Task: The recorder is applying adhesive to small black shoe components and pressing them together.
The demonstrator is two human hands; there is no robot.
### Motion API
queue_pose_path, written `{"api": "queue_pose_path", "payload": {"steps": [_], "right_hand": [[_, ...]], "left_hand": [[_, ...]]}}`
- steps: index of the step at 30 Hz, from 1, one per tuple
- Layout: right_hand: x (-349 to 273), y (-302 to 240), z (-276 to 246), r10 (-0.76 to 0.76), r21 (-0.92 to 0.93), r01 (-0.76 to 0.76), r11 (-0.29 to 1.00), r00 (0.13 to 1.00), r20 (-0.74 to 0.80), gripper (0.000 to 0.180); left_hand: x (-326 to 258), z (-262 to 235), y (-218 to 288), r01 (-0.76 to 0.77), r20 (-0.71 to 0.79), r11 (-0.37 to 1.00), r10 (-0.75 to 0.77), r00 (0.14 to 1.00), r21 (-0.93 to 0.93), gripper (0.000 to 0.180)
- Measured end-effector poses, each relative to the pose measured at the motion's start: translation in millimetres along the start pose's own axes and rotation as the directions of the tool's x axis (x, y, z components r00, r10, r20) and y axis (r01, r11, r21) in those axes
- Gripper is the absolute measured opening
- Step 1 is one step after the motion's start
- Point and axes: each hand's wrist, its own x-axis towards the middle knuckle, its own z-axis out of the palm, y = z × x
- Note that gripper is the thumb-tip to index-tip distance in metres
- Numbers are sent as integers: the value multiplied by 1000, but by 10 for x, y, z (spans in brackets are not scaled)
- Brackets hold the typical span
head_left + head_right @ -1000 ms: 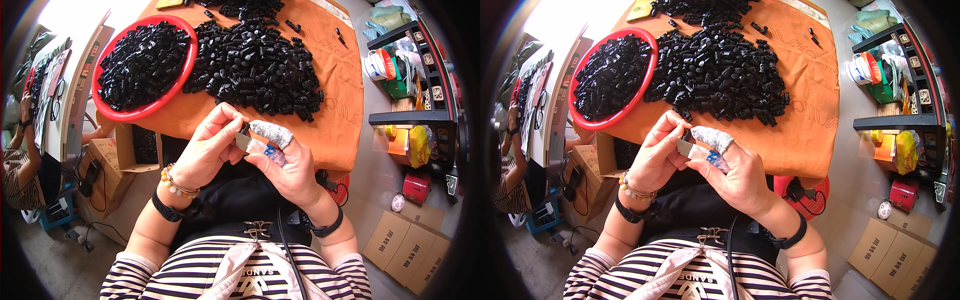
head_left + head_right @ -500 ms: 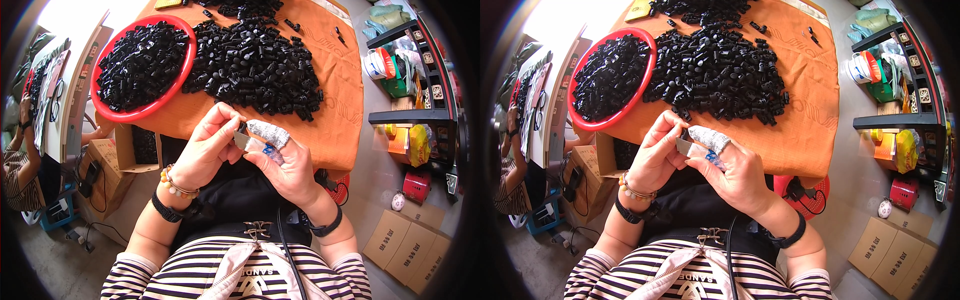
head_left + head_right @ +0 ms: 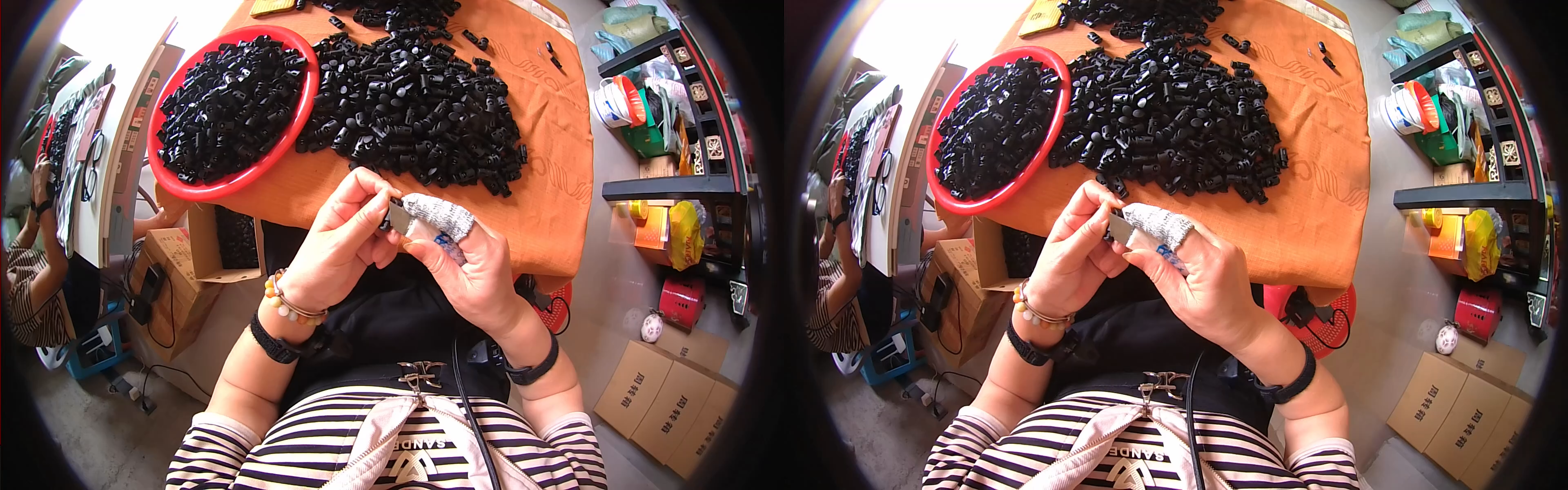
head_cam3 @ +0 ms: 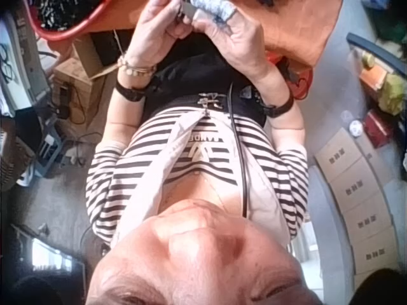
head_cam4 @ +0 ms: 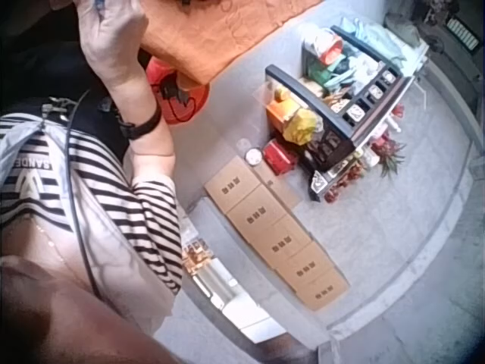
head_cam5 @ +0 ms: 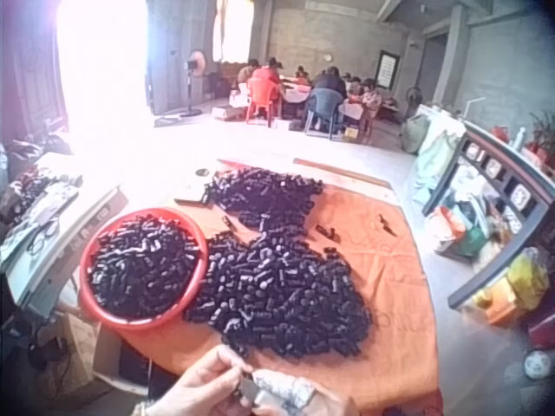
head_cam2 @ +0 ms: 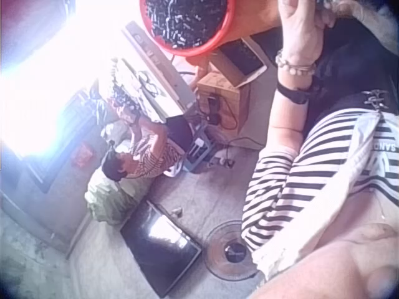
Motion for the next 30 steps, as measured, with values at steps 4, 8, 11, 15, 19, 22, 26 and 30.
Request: {"api": "queue_pose_path", "payload": {"steps": [4,8,11,15,19,22,26,30], "right_hand": [[-24,-71,-25,92,-14,-92,996,996,11,32],[-54,-71,1,121,27,-121,992,993,11,36],[-51,-51,10,78,20,-78,997,997,5,36],[-48,-27,24,47,31,-46,998,999,-6,36],[-42,-23,-2,44,-28,-44,999,999,6,35],[-29,-19,-5,8,-51,-8,999,1000,2,33],[-25,-51,-38,106,27,-106,994,994,26,33],[40,41,-20,57,151,-46,988,996,-66,42]], "left_hand": [[4,-37,13,39,72,998,-35,997,-57,11],[-2,-37,8,74,92,992,-65,994,-101,11],[-13,-7,6,74,68,992,-67,995,-104,13],[-13,-29,32,86,96,991,-77,992,-101,10],[-17,-48,40,99,123,989,-85,989,-107,10],[-19,-35,46,104,120,988,-90,989,-116,10],[-10,-50,21,126,111,981,-110,988,-148,12],[0,-23,13,162,81,976,-152,985,-144,16]]}}
